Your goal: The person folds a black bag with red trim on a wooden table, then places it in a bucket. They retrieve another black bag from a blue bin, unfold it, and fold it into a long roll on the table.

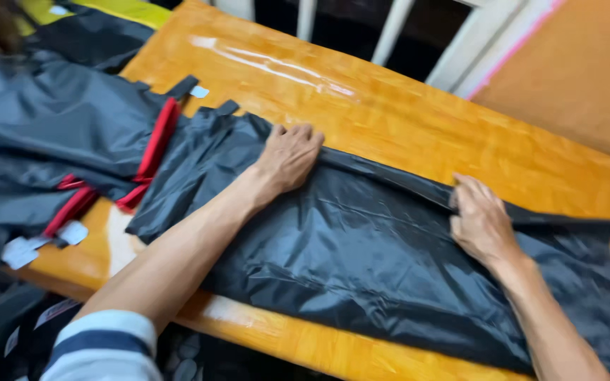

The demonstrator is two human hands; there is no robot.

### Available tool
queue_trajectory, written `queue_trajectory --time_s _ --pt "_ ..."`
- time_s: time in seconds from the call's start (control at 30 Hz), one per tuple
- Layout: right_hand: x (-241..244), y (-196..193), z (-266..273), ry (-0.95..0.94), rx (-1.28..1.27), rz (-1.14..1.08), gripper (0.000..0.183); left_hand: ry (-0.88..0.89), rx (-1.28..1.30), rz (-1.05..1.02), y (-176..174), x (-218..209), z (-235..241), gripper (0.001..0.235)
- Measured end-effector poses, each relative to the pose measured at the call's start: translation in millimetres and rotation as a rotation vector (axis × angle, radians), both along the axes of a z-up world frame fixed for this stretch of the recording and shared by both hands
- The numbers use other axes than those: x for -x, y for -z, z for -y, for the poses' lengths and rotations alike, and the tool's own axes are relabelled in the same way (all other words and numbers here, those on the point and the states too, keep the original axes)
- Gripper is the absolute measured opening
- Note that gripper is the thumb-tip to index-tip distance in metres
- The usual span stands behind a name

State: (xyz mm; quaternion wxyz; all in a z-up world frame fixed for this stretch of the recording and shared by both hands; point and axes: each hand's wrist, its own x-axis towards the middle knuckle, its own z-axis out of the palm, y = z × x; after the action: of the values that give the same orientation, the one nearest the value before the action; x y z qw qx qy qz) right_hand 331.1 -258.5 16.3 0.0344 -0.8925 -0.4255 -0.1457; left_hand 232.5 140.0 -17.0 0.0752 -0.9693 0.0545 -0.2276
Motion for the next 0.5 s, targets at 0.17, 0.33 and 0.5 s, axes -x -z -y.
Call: queue_trajectory --time_s 0.17,0.33,0.5 --pt "-43.1 -28.6 -14.6 0.269 0.294 -0.312 0.033 -0.166 0.338 -0.358 -44.8 -7.7 -17.2 0.032" --pt "-101.4 -45.2 -9.6 0.397 0.427 -0.776 0.083 0.089 0.21 -0.53 -45.0 -43.6 -23.6 0.022" --pt "-136.6 -74.8 26.9 0.224 0.058 -0.559 0.028 0.102 0.268 -0.087 -102.9 -21.2 -25.1 0.023"
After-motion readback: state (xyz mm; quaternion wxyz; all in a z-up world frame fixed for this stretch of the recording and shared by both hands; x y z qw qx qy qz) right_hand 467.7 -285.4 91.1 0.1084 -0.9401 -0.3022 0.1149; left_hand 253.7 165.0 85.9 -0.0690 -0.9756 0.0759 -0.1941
